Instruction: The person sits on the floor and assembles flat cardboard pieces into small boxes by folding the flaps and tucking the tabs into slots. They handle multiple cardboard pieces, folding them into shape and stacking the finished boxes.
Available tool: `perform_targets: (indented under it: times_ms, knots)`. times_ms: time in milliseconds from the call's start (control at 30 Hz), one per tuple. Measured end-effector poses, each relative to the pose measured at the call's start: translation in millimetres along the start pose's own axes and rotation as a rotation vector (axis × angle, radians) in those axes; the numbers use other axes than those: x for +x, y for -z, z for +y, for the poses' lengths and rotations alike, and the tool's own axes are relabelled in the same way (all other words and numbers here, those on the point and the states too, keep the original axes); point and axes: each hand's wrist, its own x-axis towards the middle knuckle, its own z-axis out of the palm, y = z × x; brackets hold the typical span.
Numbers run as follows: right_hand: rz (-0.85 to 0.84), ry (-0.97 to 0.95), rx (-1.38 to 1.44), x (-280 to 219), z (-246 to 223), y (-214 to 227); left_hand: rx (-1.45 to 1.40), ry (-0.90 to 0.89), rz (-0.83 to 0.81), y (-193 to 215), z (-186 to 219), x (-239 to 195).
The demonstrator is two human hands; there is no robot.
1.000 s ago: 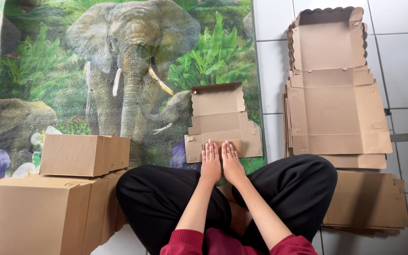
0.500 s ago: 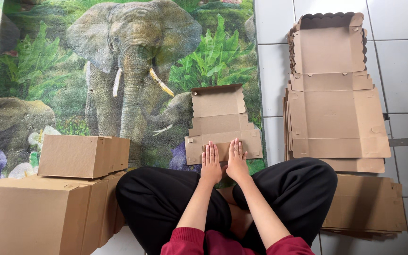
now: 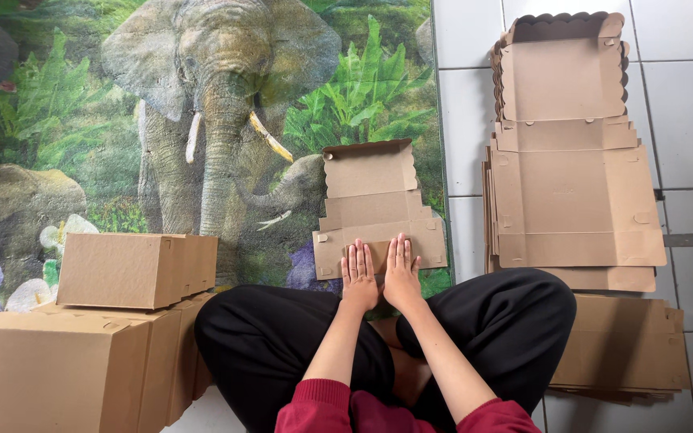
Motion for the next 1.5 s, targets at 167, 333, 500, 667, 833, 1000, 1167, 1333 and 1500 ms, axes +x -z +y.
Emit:
perform_targets:
  times_ms: [167,333,500,667,833,1000,1167,1333,1500]
  knots:
    - [0.066,0.144,0.026,-19.1,-14.8,15.5,0.018,-0.018,-0.038,10.2,1.6,-2.8]
    - [0.067,0.177,0.046,-13.9,-15.9,2.1,0.081,-0.024,-0.035,9.2,0.8,-5.6]
    - [0.094,0.211,0.069,-7.4,-9.1,-6.8,0.063,0.0,-0.021,11.6,3.3,-7.2]
    - [0.097,0.196,0.113,-7.5,-9.5,-5.3,0.02,0.045,-0.014,14.4,8.8,-9.2]
    - [0.096,0.083,0.184,-11.2,-5.9,2.7,0.018,0.073,0.007,5.9,9.0,-4.6]
    - [0.077,-0.055,0.17,-4.2,2.7,-2.6,0.091,0.077,0.057,-5.8,7.1,-0.3]
    - [-0.025,-0.081,0.161,-9.6,-0.8,18.1,0.22,0.071,0.583,-36.0,7.9,3.0]
    - [-0.132,-0.055,0.202,35.3,38.8,4.4,0.282,-0.087,0.788,-25.7,32.9,-32.5]
    - [-0.153,0.05,0.42,47.2,75.8,9.6,0.105,-0.316,0.363,-52.9,38.3,-17.5]
